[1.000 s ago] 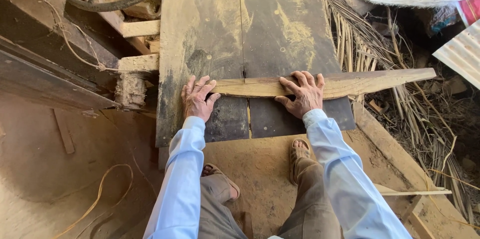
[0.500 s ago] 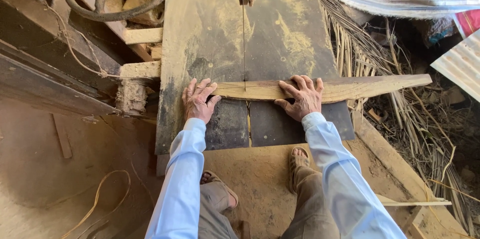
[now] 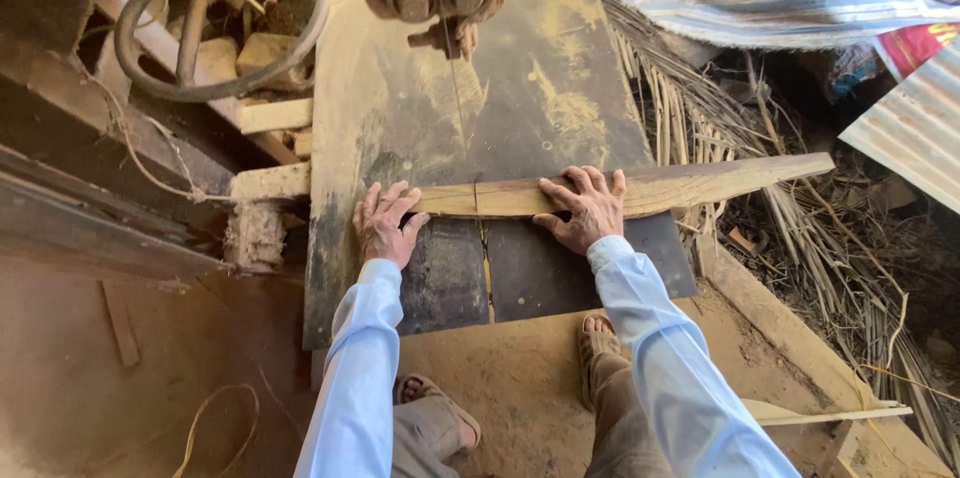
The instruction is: A person in a workshop is sanding and shaping a curved wooden strip by manually guiding it against a machine surface.
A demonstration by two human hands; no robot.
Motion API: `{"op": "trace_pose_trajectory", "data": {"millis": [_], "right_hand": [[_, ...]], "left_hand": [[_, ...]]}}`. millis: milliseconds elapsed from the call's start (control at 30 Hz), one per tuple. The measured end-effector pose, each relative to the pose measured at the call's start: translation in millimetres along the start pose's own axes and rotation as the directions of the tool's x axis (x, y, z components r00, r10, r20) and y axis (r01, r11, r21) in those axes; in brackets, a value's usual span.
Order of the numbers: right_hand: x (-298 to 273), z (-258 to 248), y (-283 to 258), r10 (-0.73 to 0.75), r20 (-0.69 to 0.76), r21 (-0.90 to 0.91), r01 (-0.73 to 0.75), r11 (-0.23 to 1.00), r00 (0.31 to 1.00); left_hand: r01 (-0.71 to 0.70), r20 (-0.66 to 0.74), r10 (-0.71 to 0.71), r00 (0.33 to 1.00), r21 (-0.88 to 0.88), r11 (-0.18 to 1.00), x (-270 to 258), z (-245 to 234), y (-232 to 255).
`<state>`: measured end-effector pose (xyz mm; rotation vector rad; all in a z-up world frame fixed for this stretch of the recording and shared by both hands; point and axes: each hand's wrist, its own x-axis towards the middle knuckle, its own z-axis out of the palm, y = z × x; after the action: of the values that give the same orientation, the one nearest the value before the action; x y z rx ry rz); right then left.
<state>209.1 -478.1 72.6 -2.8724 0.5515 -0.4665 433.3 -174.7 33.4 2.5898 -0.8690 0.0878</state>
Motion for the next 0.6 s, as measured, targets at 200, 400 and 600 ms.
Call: {"op": "trace_pose_trajectory", "data": {"millis": [200, 400, 600], "right_hand": [[16, -6, -9, 0.111, 0.054, -0.049, -0.108, 0.993, 0.992], [15, -30, 14, 0.152, 0.33, -0.17, -0.1, 0.98, 0.932], [-42, -62, 58, 0.036, 0.295, -0.045, -0.024, 0.999, 0.955]], "left_hand": [[0.017, 0.043, -0.018, 0.999, 0.029, 0.999, 5, -7, 1], [-0.06, -0.116, 0.053, 0.992, -0.054, 0.997, -64, -27, -20], [-0.222, -0.065, 0.356, 0.932, 0.673, 0.705, -261, -22, 41]]}}
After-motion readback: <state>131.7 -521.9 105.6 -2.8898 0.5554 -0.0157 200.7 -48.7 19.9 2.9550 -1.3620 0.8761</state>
